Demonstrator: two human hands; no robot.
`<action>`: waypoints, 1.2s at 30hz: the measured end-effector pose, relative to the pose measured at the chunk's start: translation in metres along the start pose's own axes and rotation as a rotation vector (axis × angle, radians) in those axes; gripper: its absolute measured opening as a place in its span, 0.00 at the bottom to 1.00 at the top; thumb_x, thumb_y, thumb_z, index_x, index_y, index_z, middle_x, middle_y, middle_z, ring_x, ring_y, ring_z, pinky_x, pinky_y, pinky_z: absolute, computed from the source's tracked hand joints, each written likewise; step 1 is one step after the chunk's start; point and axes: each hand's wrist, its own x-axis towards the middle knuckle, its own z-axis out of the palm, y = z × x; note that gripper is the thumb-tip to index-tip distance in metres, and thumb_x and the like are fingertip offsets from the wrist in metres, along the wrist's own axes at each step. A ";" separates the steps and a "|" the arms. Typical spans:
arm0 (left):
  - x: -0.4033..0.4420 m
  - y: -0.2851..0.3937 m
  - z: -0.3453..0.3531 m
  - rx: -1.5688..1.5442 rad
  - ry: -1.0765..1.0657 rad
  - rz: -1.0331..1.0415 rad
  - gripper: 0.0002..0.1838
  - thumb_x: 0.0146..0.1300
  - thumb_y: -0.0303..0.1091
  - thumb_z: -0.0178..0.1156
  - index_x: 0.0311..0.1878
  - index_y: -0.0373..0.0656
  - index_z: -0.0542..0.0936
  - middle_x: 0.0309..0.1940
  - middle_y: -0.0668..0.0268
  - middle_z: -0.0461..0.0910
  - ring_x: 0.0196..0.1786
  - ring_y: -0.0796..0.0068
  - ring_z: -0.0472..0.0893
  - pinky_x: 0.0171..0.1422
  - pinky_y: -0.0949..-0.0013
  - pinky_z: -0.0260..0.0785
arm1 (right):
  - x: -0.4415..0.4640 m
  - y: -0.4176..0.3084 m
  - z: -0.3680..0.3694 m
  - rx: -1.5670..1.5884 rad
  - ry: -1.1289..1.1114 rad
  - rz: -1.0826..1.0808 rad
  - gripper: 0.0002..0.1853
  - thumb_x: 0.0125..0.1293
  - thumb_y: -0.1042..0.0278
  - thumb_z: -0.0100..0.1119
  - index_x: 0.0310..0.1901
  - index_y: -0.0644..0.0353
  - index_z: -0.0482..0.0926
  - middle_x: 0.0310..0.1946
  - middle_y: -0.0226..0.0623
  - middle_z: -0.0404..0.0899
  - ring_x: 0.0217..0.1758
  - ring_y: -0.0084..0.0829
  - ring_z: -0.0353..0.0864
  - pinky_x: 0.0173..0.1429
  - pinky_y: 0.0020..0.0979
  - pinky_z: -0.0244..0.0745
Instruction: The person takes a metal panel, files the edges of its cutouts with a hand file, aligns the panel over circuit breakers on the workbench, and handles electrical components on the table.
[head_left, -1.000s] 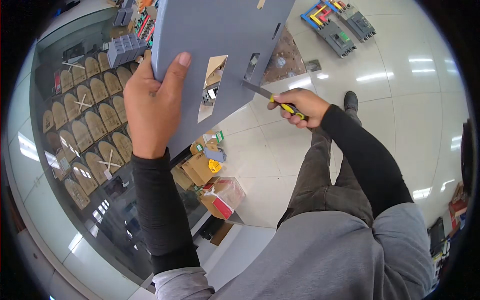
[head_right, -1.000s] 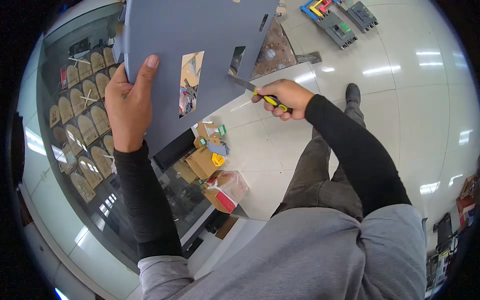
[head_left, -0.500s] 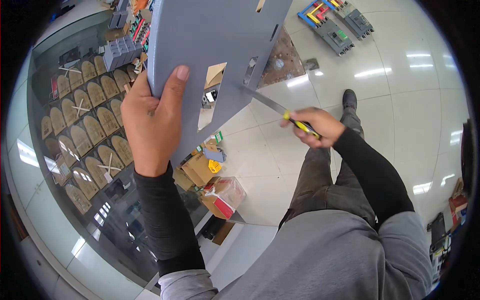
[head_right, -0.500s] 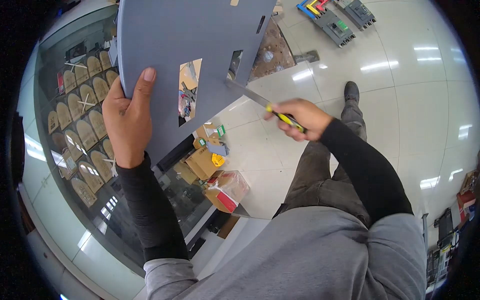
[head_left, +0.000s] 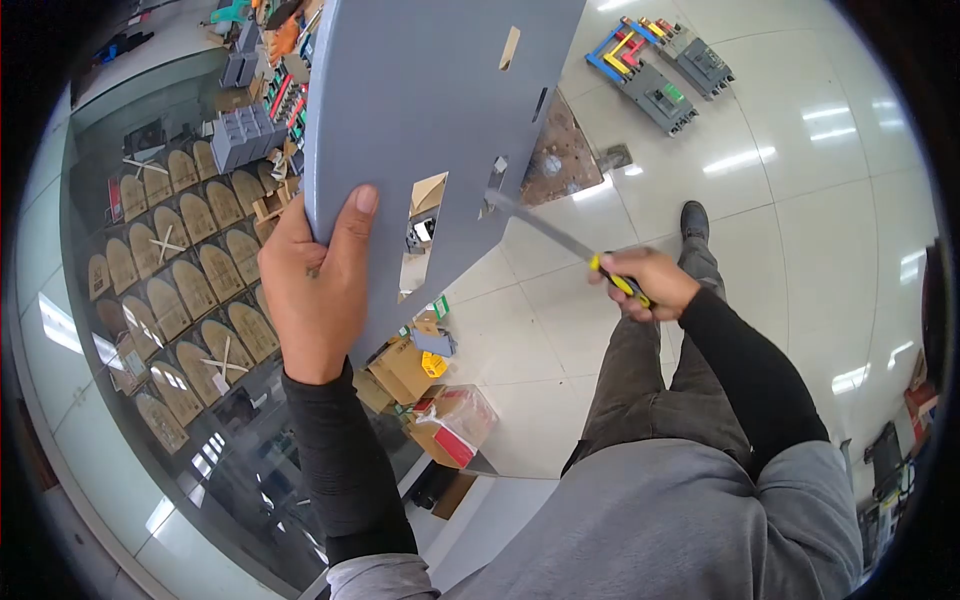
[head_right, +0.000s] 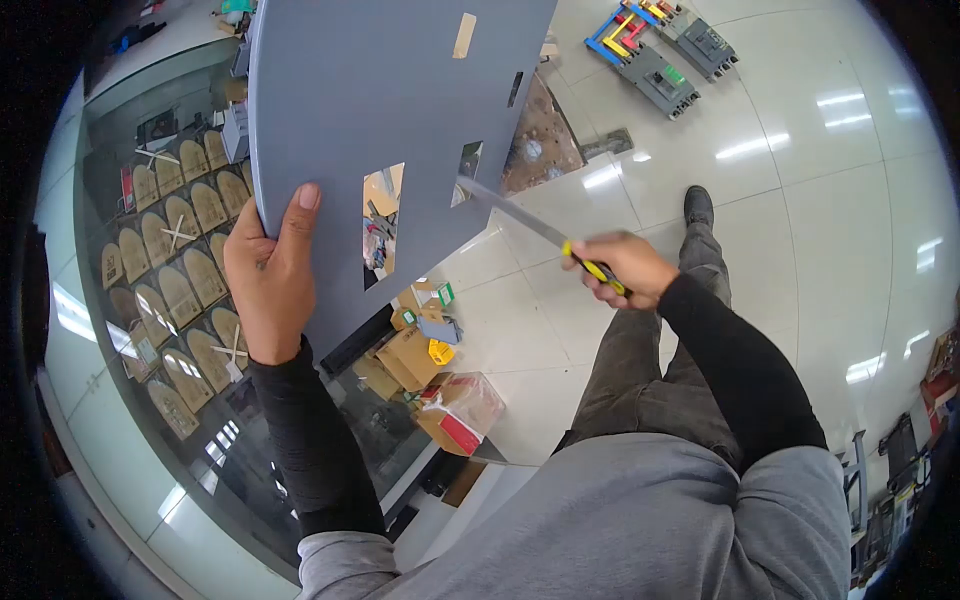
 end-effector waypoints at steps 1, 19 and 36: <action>-0.001 0.000 0.000 0.002 -0.003 0.006 0.21 0.74 0.47 0.69 0.46 0.33 0.85 0.27 0.67 0.83 0.32 0.82 0.75 0.40 0.72 0.70 | 0.005 -0.016 0.006 0.002 -0.025 -0.036 0.23 0.81 0.50 0.55 0.53 0.68 0.80 0.22 0.29 0.73 0.14 0.18 0.66 0.14 0.24 0.57; -0.004 0.010 -0.004 0.065 -0.073 -0.069 0.20 0.77 0.42 0.66 0.53 0.29 0.84 0.42 0.65 0.87 0.44 0.82 0.79 0.52 0.75 0.71 | 0.004 -0.068 0.020 -0.124 0.040 -0.158 0.22 0.82 0.53 0.54 0.45 0.69 0.82 0.18 0.33 0.75 0.10 0.22 0.68 0.14 0.27 0.59; -0.004 0.004 -0.004 0.020 -0.021 -0.020 0.19 0.74 0.44 0.68 0.49 0.32 0.85 0.30 0.66 0.85 0.35 0.83 0.76 0.42 0.72 0.72 | 0.016 -0.032 -0.027 0.217 -0.026 0.013 0.21 0.82 0.52 0.54 0.46 0.67 0.79 0.21 0.30 0.72 0.14 0.21 0.64 0.15 0.25 0.57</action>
